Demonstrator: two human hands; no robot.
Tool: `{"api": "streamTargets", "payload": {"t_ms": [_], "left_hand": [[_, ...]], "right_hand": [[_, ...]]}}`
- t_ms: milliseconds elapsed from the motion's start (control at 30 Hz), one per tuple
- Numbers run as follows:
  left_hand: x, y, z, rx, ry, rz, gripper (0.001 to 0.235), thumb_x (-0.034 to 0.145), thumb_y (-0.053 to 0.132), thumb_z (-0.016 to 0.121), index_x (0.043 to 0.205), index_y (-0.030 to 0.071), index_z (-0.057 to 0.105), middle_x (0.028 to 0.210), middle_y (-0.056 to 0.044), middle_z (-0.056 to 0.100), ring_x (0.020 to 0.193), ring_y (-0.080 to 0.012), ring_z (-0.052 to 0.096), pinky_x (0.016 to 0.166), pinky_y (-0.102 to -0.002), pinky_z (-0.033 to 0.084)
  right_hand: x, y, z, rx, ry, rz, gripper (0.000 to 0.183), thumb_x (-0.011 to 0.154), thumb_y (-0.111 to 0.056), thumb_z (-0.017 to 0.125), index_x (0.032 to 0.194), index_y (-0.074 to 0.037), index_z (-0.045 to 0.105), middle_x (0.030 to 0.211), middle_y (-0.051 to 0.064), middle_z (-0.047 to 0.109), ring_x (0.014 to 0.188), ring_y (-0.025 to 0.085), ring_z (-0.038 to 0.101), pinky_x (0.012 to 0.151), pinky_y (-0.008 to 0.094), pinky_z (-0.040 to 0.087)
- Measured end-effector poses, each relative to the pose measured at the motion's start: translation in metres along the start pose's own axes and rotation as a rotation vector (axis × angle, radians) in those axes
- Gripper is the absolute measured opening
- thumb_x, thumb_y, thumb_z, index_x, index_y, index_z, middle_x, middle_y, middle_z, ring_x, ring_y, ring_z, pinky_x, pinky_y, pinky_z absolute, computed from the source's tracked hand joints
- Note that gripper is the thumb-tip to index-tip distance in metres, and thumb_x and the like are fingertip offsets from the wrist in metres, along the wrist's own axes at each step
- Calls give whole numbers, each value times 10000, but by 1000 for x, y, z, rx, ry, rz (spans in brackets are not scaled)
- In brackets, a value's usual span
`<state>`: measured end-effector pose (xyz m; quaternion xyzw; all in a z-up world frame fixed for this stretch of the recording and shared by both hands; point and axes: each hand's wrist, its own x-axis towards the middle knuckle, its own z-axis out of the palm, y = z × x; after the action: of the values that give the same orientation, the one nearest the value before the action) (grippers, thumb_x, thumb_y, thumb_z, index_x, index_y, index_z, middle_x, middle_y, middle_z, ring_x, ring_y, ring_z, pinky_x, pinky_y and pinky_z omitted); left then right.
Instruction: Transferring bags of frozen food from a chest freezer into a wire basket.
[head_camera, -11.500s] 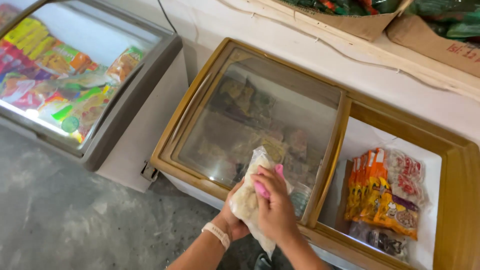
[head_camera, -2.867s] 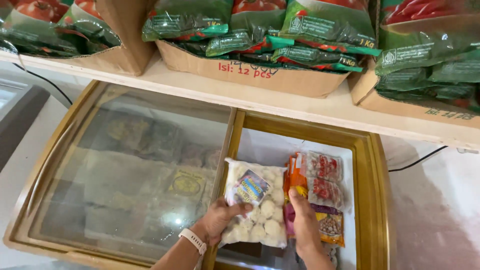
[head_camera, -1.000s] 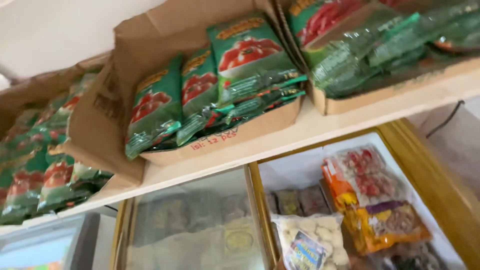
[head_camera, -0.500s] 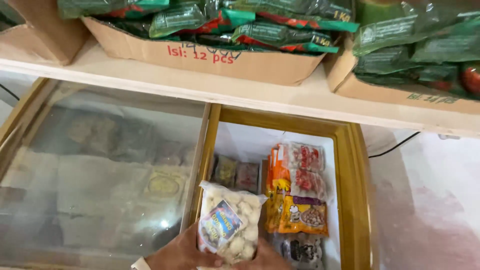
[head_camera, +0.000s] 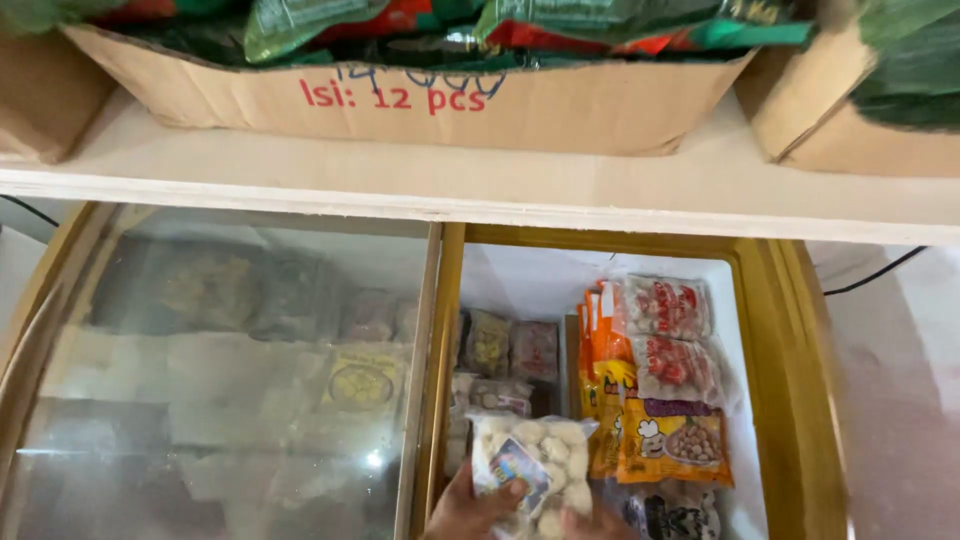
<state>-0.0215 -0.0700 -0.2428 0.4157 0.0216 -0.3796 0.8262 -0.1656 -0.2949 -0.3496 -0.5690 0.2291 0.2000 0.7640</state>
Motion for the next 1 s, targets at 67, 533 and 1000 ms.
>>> {"api": "streamTargets", "payload": {"t_ms": [67, 533, 1000], "left_hand": [[18, -4, 10, 230, 166, -31, 665, 812, 270, 857, 1363, 41, 565, 1163, -69, 736, 1050, -156, 667, 931, -342, 554], [152, 23, 17, 518, 222, 141, 540, 866, 275, 817, 1320, 66, 611, 1086, -72, 740, 899, -145, 654, 787, -312, 558], [116, -130, -72, 312, 630, -109, 700, 795, 113, 840, 1392, 46, 481, 1116, -151, 719, 921, -208, 697, 807, -352, 582]], "right_hand": [[24, -52, -7, 9, 36, 20, 777, 867, -466, 715, 1482, -80, 439, 1456, 139, 579, 1300, 251, 601, 1069, 424, 504], [118, -157, 11, 63, 417, -168, 535, 869, -438, 737, 1198, -18, 699, 1045, 94, 758, 870, 165, 721, 755, 337, 594], [148, 7, -5, -206, 236, 343, 680, 809, -503, 765, 1315, -70, 634, 1241, 117, 748, 1121, 222, 690, 1006, 393, 518]]}}
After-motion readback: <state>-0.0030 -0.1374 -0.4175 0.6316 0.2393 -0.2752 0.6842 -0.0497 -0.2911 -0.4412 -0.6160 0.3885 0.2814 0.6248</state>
